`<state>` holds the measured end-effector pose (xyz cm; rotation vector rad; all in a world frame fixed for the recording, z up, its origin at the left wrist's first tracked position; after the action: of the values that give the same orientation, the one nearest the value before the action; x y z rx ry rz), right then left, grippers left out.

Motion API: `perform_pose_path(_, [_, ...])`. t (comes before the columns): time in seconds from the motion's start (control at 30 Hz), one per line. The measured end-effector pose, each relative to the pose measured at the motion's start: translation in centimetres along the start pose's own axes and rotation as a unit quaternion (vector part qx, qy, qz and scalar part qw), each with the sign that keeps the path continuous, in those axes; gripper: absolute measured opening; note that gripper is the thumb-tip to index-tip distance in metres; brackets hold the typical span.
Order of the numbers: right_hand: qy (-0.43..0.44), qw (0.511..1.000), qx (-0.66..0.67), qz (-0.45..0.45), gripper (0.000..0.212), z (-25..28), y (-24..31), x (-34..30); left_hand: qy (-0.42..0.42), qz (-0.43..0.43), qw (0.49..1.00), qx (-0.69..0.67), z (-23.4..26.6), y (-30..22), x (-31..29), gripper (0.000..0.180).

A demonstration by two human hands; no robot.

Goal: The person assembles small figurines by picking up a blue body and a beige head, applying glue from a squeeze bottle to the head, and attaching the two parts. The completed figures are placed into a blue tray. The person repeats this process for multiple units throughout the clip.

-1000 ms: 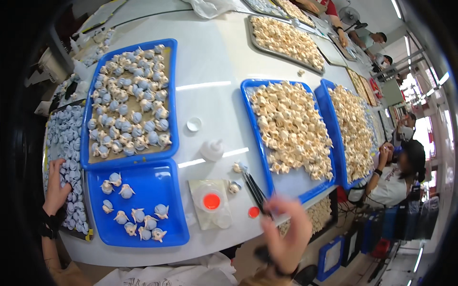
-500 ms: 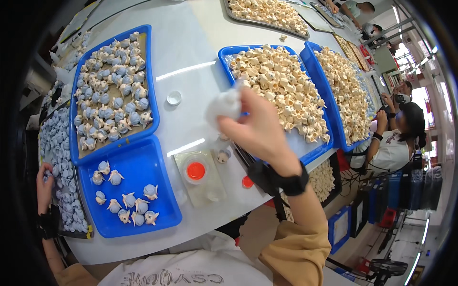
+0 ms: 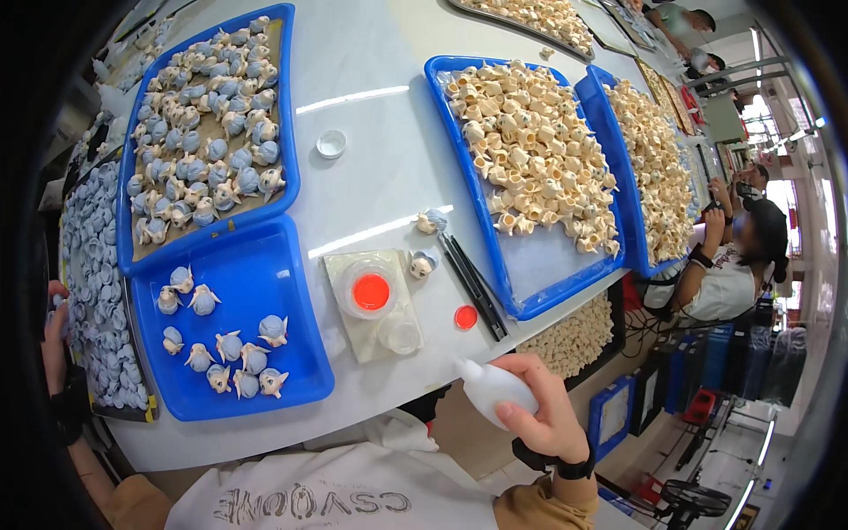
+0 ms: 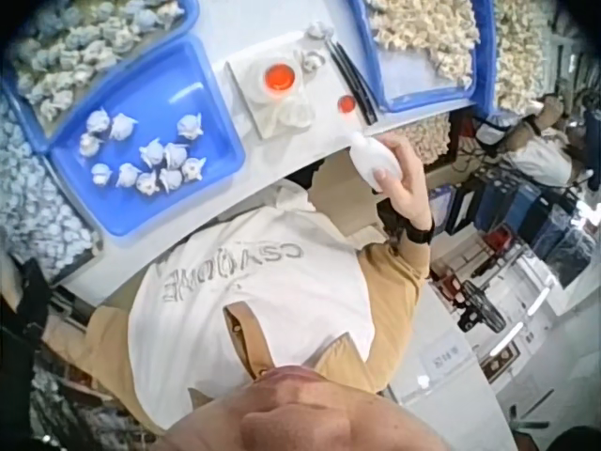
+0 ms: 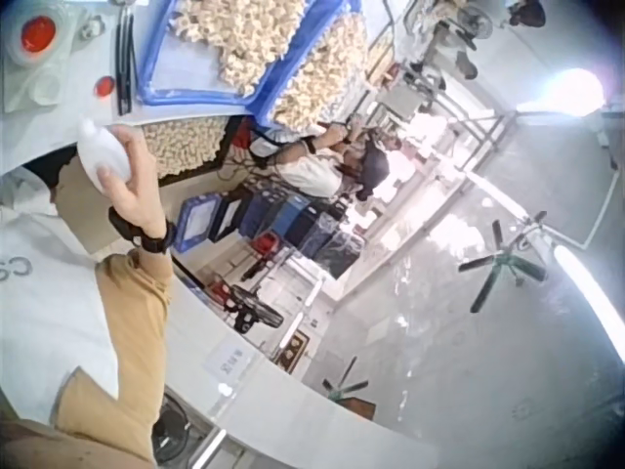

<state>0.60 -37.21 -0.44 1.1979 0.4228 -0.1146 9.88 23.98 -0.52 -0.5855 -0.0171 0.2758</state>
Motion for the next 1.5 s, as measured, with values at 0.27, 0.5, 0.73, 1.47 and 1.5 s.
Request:
perform_pose_path(0.27, [0.017,0.995,-0.095,0.039,0.04,-1.2,2.2,1.4,-0.011,0.006,1.0,-0.026,-2.1,2.2,0.5,0.017])
perform_pose_path(0.5, [0.003,0.99,-0.121,0.075,0.036,-0.9,3.3,2.0,-0.024,-0.004,0.999,0.021,-0.2,1.5,0.1,0.022])
perform_pose_path(0.73, [0.005,0.986,-0.144,0.083,0.034,-1.1,4.1,2.2,-0.021,0.023,0.999,-0.043,-0.2,1.3,-0.5,0.019])
perform_pose_path(1.47, [0.001,0.988,-0.147,0.056,0.035,-1.0,3.8,1.5,0.382,-0.057,0.691,-0.611,-5.8,-10.8,-10.9,0.023])
perform_pose_path(1.5, [0.016,0.989,-0.136,0.063,0.036,-1.3,4.0,2.1,0.505,-0.137,0.579,-0.626,-6.0,-11.9,-12.4,0.026])
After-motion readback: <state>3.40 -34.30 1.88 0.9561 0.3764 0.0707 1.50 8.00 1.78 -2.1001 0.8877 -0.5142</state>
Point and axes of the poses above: each hand's wrist, its own x-axis towards the middle knuckle, its own z-axis out of the back of the hand, y = z × x, the point moved 5 cm from there along x, towards the middle knuckle, and after that the axes turned 5 degrees about x, right-handed, at the moved point
